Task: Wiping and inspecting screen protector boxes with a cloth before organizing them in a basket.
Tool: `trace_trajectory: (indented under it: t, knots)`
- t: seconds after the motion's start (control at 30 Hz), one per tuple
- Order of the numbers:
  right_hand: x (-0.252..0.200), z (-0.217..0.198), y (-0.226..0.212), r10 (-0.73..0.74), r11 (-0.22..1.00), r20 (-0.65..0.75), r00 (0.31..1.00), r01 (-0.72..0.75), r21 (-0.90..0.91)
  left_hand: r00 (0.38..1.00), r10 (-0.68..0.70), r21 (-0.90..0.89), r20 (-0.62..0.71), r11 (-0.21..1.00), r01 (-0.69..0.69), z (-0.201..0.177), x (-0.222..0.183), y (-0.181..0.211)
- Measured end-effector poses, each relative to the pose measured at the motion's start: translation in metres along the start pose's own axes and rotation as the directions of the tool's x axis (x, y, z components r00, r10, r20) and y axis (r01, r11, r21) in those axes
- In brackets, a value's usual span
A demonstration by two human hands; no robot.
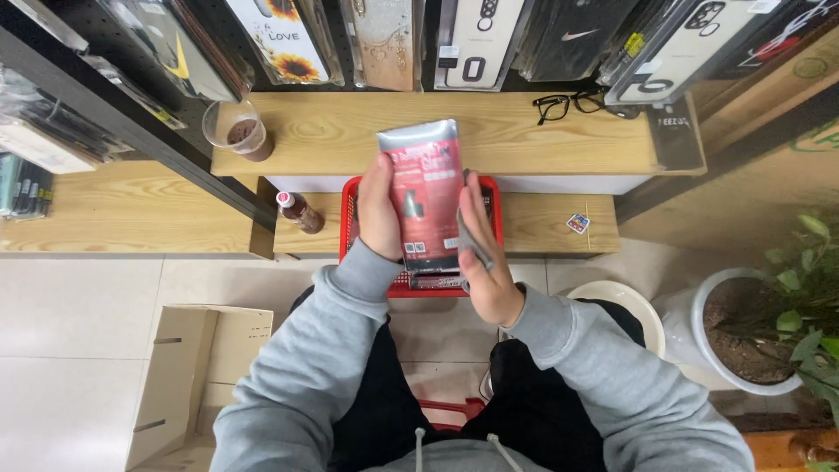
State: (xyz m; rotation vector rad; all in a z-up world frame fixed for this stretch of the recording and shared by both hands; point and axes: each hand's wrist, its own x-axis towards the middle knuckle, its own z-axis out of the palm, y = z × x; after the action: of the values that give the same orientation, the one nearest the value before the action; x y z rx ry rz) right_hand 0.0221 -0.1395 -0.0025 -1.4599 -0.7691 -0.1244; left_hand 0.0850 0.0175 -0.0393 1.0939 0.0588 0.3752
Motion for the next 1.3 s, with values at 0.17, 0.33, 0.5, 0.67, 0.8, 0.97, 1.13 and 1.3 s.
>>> trace_trajectory:
  t: [0.17, 0.33, 0.5, 0.67, 0.8, 0.97, 1.13, 1.3]
  knots:
    - [0.001, 0.002, 0.020, 0.068, 0.990, 0.076, 0.995, -0.077, 0.119, 0.978, -0.006, -0.270, -0.208, 0.962, -0.052, 0.012, 0.008, 0.045]
    - [0.029, -0.025, 0.026, 0.449, 0.833, -0.022, 0.893, -0.409, 0.373, 0.965, 0.133, -0.101, -0.226, 0.982, -0.159, -0.006, 0.007, 0.039]
    - [0.081, -0.035, -0.010, 0.634, 0.561, -0.186, 0.751, -0.281, 0.779, 0.991, 0.125, 0.016, 0.056, 0.992, -0.126, 0.004, -0.011, 0.039]
    - [0.057, -0.029, 0.013, 0.218, 0.842, 0.027, 0.975, -0.202, 0.500, 0.994, 0.025, 0.101, 0.109, 0.994, -0.036, 0.021, -0.032, 0.032]
    - [0.058, -0.015, 0.000, 0.350, 0.761, 0.116, 0.930, -0.354, 0.544, 0.996, -0.032, -0.084, 0.080, 0.996, 0.038, 0.017, -0.022, 0.026]
    - [0.023, -0.013, -0.003, 0.146, 0.956, 0.221, 0.964, -0.195, 0.221, 0.998, -0.041, -0.239, -0.057, 0.971, 0.027, 0.012, -0.006, 0.055]
    - [0.012, -0.006, -0.013, 0.114, 0.989, 0.249, 0.962, -0.132, 0.059, 0.968, -0.180, -0.437, -0.175, 0.895, 0.088, -0.010, 0.011, 0.057]
    - [0.020, -0.005, -0.009, 0.495, 0.542, -0.074, 0.866, -0.241, 0.805, 0.960, -0.206, -0.585, -0.191, 0.809, 0.057, -0.018, 0.016, 0.050]
